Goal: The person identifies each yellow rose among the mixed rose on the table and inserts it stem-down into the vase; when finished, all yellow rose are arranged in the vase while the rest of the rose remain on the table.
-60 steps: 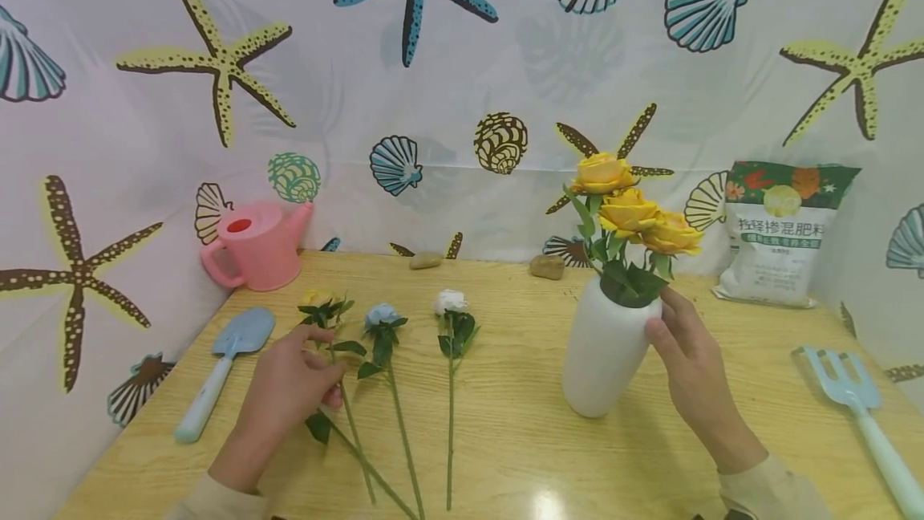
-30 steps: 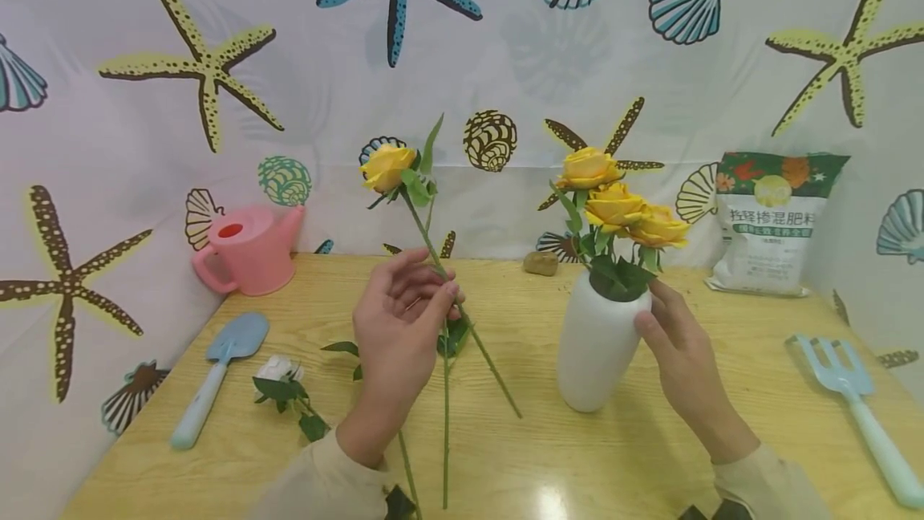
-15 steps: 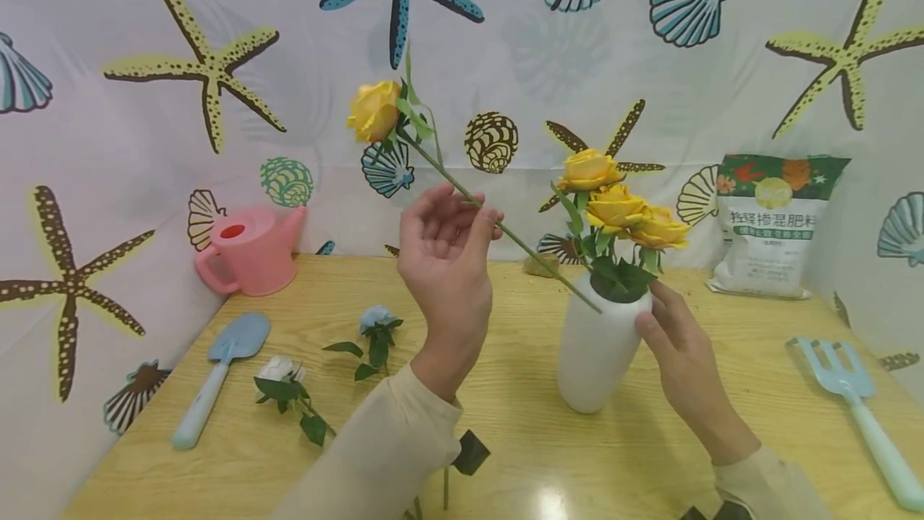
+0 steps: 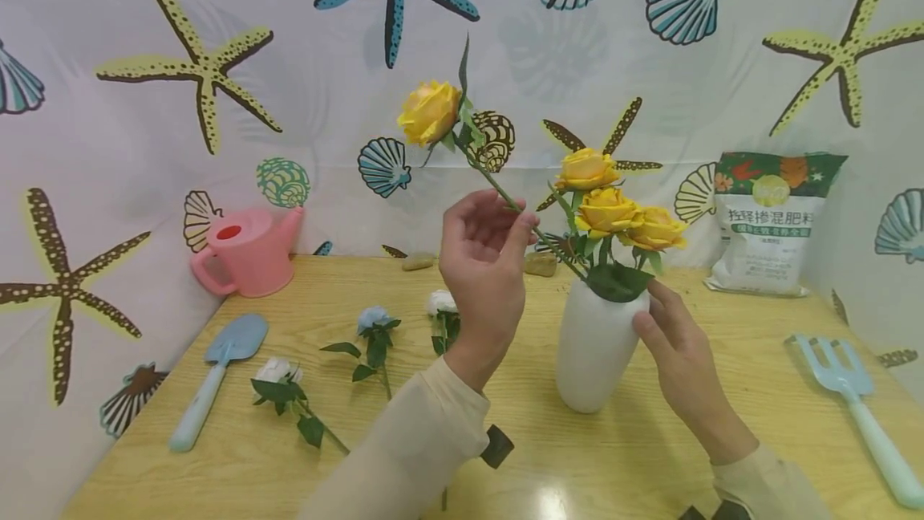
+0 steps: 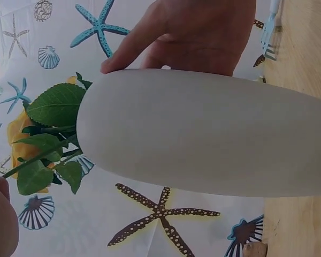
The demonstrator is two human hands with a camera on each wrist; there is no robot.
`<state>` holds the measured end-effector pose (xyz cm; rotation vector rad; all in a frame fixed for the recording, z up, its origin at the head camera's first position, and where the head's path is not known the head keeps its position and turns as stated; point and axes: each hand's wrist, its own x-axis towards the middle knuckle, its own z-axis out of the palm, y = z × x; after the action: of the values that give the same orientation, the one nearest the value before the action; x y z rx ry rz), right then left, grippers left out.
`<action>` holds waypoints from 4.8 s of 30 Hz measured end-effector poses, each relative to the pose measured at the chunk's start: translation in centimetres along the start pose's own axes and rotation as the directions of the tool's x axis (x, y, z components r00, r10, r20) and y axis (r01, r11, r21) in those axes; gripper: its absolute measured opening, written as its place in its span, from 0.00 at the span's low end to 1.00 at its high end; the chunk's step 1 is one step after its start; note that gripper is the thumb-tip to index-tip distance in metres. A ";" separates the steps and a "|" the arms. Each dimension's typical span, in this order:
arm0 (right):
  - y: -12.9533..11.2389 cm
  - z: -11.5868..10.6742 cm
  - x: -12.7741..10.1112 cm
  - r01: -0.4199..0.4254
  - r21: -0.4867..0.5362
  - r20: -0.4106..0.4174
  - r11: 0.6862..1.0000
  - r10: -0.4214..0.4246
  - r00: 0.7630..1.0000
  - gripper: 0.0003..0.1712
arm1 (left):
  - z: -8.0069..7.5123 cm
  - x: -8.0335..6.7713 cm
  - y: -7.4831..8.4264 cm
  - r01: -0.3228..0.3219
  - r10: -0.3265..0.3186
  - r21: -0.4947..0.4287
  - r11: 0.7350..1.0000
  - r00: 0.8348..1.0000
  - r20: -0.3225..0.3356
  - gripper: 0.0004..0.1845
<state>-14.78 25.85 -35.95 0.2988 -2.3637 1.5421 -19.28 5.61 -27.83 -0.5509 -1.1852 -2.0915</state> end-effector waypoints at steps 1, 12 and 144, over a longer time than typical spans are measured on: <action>-0.1 0.0 0.0 0.001 0.002 0.001 1.000 -0.001 1.000 0.29 | 0.0 -0.2 -0.2 0.003 -0.003 0.006 1.000 1.000 0.014 0.19; -0.1 0.0 0.0 -0.013 -0.019 -0.001 1.000 0.013 1.000 0.29 | 0.0 -2.1 -1.7 0.125 -0.130 0.068 0.990 0.988 0.088 0.15; -0.3 0.1 -0.1 -0.037 -0.017 0.021 0.999 0.037 0.999 0.31 | 0.6 -2.3 -1.8 0.345 -0.354 0.162 0.924 0.935 0.032 0.22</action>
<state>-14.63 25.60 -35.74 0.2703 -2.4102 1.5427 -18.92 7.59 -30.04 -0.3511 -1.5617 -2.2610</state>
